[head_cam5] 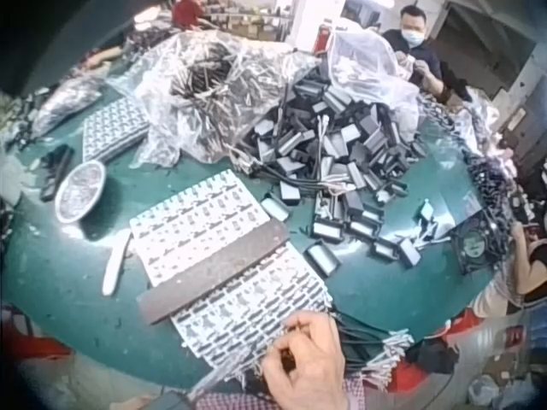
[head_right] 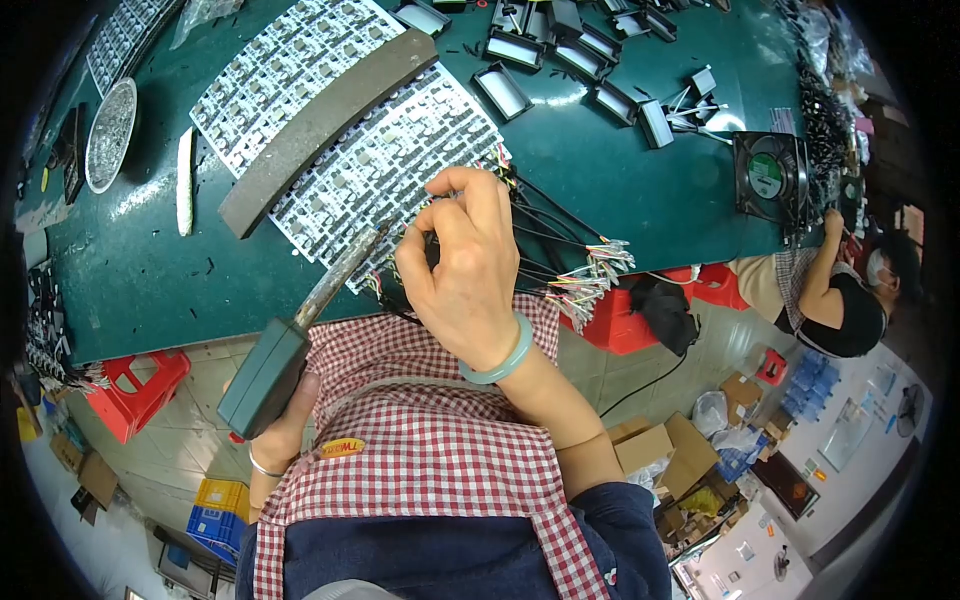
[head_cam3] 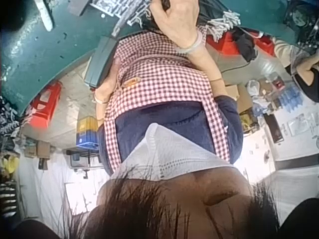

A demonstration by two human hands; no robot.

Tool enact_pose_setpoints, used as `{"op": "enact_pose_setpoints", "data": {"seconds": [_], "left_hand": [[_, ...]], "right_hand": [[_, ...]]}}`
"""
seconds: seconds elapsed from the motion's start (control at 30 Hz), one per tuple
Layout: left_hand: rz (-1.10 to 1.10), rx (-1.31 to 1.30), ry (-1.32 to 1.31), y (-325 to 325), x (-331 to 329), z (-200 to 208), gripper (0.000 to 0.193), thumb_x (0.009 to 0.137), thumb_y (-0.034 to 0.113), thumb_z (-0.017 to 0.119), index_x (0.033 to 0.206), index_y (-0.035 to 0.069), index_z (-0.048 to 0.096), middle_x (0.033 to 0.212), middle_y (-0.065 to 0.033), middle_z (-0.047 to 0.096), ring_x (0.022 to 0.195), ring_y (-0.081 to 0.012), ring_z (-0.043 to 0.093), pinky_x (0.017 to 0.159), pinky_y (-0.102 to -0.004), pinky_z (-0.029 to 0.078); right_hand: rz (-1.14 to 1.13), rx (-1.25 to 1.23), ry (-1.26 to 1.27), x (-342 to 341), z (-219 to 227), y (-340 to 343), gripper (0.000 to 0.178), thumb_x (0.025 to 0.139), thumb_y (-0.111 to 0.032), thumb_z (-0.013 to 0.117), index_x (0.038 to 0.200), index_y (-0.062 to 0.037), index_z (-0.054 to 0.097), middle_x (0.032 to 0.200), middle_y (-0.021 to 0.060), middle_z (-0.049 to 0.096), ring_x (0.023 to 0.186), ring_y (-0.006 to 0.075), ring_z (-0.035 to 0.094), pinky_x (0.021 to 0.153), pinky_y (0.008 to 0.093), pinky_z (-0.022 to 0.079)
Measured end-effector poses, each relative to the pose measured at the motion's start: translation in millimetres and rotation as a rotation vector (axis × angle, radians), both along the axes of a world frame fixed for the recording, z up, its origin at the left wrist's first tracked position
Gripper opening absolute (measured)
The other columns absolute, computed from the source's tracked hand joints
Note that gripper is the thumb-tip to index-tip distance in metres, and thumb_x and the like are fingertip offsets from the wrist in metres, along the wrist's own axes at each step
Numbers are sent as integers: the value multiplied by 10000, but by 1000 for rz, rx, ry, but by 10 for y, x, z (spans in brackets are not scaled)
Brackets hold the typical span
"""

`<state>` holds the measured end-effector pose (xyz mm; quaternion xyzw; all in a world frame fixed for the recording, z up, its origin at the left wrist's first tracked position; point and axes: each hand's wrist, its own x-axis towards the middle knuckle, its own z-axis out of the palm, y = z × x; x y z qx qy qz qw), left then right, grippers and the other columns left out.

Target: The person solders wires to electronic components and circuit boards arranged on a tray, using a soldering iron.

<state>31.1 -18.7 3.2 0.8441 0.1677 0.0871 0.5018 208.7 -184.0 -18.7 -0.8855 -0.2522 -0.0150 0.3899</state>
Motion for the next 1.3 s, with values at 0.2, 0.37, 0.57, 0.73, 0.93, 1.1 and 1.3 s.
{"op": "enact_pose_setpoints", "data": {"seconds": [0.2,0.37,0.57,0.73,0.93,1.1,1.3], "left_hand": [[-5,-19,-6,-2,7,-5,261,672,10,752,924,-52,718,887,-175,698,776,-308,713,696,-347,569],[-37,51,-40,6,38,7,243,665,4,749,901,-44,717,882,-167,696,775,-303,710,695,-341,568],[-43,-23,-22,19,81,13,222,639,-8,740,856,-38,700,836,-151,676,724,-290,689,649,-337,549],[-48,-16,3,29,96,39,224,627,3,737,842,-35,690,806,-143,659,689,-288,669,619,-335,532],[-77,-11,61,73,109,109,241,623,18,734,853,-35,683,809,-141,655,691,-292,664,627,-335,528],[-85,9,41,74,113,107,241,617,8,727,849,-36,682,798,-139,650,693,-293,666,628,-338,530],[-93,108,-91,74,-10,-2,255,648,19,746,891,-48,702,848,-161,682,726,-298,702,662,-339,562]], "right_hand": [[19,-1,8,8,5,-21,92,734,46,659,751,26,571,1053,164,547,917,309,541,742,386,463],[24,-7,14,12,9,-17,89,737,44,657,754,26,571,1051,167,546,920,319,541,743,392,465],[27,-5,13,8,6,-14,92,738,42,656,756,26,568,1049,171,543,925,324,543,746,392,468],[30,-13,5,16,9,-14,92,736,42,656,756,26,567,1044,170,542,922,325,549,742,393,474],[28,-27,2,15,11,-10,95,733,42,658,749,27,566,1039,161,540,919,316,556,726,386,477],[27,-15,5,10,7,-6,93,732,43,658,749,27,568,1039,159,540,917,314,557,723,385,477],[31,-19,10,10,5,-5,90,730,44,656,750,26,570,1039,158,539,922,316,556,728,386,476]]}}
